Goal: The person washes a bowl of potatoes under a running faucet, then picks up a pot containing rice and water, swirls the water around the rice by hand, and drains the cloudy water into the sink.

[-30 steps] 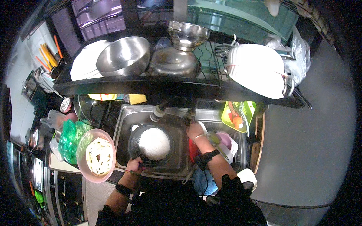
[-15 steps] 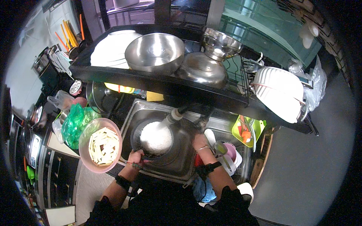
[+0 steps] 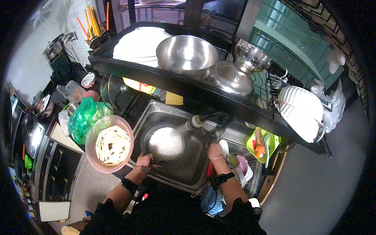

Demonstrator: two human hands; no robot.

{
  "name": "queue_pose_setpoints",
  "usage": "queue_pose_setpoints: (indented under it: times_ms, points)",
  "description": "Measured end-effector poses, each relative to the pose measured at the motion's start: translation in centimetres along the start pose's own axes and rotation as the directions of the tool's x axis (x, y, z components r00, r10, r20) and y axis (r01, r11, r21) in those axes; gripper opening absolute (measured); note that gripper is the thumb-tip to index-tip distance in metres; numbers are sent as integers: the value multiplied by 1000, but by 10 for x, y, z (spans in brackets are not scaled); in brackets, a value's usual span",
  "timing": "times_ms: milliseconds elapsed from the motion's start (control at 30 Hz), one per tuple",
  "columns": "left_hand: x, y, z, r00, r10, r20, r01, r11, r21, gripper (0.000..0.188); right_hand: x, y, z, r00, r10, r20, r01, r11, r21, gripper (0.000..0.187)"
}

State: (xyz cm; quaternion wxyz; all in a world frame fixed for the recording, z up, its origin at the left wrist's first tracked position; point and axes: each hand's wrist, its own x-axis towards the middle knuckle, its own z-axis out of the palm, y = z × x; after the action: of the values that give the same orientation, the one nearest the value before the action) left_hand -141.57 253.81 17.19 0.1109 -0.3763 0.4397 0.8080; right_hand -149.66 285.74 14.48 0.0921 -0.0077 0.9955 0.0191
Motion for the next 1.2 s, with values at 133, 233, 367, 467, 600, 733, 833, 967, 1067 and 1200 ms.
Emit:
queue_pose_setpoints:
  times_ms: [133, 233, 367, 467, 600, 733, 833, 967, 1067, 1200]
  points:
    - [7, -2, -6, 1000, -21, 20, 21, 1000, -20, 40, -1, -1, -7, 999, -34, 17, 34, 999, 0, 42]
    - [14, -8, -13, 1000, -18, 25, 18, 1000, -15, 41, -2, -5, -12, 993, -100, 57, 105, 990, -95, 38]
    - [6, -2, -6, 999, -27, 32, 28, 999, -38, 45, -1, -1, -9, 999, -33, 42, 33, 999, -10, 34]
    - [6, -3, -6, 999, -23, 38, 26, 998, -55, 47, 0, -1, -8, 998, -44, 40, 45, 998, -31, 33]
    - [5, -3, -7, 998, -27, 48, 31, 997, -68, 48, 0, -3, -7, 999, 26, 41, -27, 999, 45, 31]
    - [0, -2, -3, 998, -32, 48, 37, 994, -107, 47, 2, 1, -4, 996, 15, 85, -17, 1000, 13, 31]
    - [-2, -2, -1, 999, -35, 26, 37, 997, -74, 45, 2, 3, -1, 996, 10, 91, -14, 999, 38, 32]
    - [-1, -6, -6, 1000, -8, 3, 8, 1000, 0, 42, -6, -9, -20, 998, -9, 56, 8, 1000, 21, 32]
    - [3, -10, -7, 1000, 1, 8, 0, 1000, -21, 39, -9, -11, -29, 996, -26, 84, 28, 999, -20, 32]
    - [5, -11, -7, 1000, 9, 15, -8, 1000, -23, 38, -5, -7, -20, 997, -25, 67, 27, 999, -18, 32]
